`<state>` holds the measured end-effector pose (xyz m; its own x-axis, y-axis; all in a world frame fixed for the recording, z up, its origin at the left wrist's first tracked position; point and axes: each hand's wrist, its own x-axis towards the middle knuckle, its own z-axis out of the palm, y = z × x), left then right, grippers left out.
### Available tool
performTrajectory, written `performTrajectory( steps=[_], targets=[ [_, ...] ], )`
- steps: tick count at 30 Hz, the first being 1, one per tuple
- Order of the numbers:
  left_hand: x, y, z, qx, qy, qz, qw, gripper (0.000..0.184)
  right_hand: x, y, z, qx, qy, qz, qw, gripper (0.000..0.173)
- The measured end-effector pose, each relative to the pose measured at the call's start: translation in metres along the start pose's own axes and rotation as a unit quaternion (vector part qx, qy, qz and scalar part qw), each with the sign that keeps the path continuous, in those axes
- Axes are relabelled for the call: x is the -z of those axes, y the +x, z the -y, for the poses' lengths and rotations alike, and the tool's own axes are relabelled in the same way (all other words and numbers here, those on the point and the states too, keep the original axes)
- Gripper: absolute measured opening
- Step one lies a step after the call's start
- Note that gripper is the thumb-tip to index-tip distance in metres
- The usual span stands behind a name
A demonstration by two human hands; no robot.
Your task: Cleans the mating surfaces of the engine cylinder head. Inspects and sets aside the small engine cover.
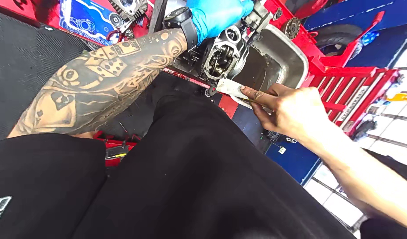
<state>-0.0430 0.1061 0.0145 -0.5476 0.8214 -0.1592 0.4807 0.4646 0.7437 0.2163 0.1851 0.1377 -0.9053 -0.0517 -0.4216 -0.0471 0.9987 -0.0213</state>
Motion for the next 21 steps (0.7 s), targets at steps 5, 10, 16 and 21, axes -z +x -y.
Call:
performTrajectory(
  steps=[5,10,16,21],
  targets=[
    [0.003,-0.003,-0.002,0.018,-0.008,0.011,1.0,0.047,-0.027,-0.01,0.015,-0.052,0.026,-0.058,0.997,0.046],
    [0.0,-0.003,-0.002,0.02,-0.03,0.021,0.999,0.045,-0.034,-0.009,0.014,-0.054,0.005,-0.063,0.997,0.047],
    [0.0,-0.004,-0.003,0.01,-0.041,0.013,0.999,0.042,-0.009,0.001,-0.002,0.016,-0.044,-0.018,0.999,0.05],
    [0.002,-0.001,-0.003,0.052,0.006,0.006,0.999,0.056,0.004,0.008,-0.012,0.051,-0.067,0.008,0.996,0.05]
  ],
)
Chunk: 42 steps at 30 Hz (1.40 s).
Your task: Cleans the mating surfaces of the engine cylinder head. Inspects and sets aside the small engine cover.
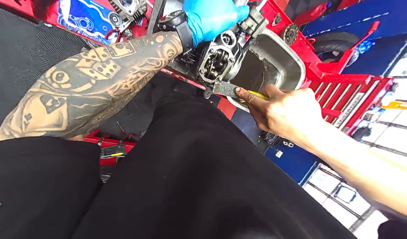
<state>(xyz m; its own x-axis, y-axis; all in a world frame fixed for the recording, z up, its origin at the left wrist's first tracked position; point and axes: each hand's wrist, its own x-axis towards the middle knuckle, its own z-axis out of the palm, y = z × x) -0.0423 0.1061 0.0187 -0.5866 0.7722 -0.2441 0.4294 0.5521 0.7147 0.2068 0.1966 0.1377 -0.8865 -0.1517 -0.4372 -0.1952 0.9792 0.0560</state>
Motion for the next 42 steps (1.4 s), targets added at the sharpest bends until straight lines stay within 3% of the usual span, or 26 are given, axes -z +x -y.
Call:
performTrajectory(
  steps=[3,10,14,20,29,42],
  targets=[
    [0.0,0.0,0.0,0.01,0.005,0.006,1.0,0.06,-0.006,-0.002,0.004,-0.015,0.015,-0.007,1.0,0.051],
    [-0.003,0.0,0.001,-0.006,-0.018,-0.012,1.0,0.05,-0.041,-0.016,0.039,-0.122,0.054,-0.071,0.988,0.048],
    [-0.002,-0.001,-0.001,0.008,-0.006,0.006,1.0,0.055,-0.051,-0.018,0.063,-0.167,0.039,-0.098,0.98,0.047],
    [0.0,-0.002,0.0,-0.002,-0.017,0.009,1.0,0.056,-0.052,-0.023,0.06,-0.146,0.034,-0.138,0.979,0.045],
    [0.002,-0.003,-0.001,0.002,-0.012,0.019,1.0,0.058,-0.056,-0.03,0.05,-0.147,0.07,-0.135,0.977,0.043],
    [-0.001,-0.001,0.003,0.013,0.002,-0.009,1.0,0.061,-0.043,-0.022,0.054,-0.136,-0.005,-0.102,0.985,0.043]
  ],
)
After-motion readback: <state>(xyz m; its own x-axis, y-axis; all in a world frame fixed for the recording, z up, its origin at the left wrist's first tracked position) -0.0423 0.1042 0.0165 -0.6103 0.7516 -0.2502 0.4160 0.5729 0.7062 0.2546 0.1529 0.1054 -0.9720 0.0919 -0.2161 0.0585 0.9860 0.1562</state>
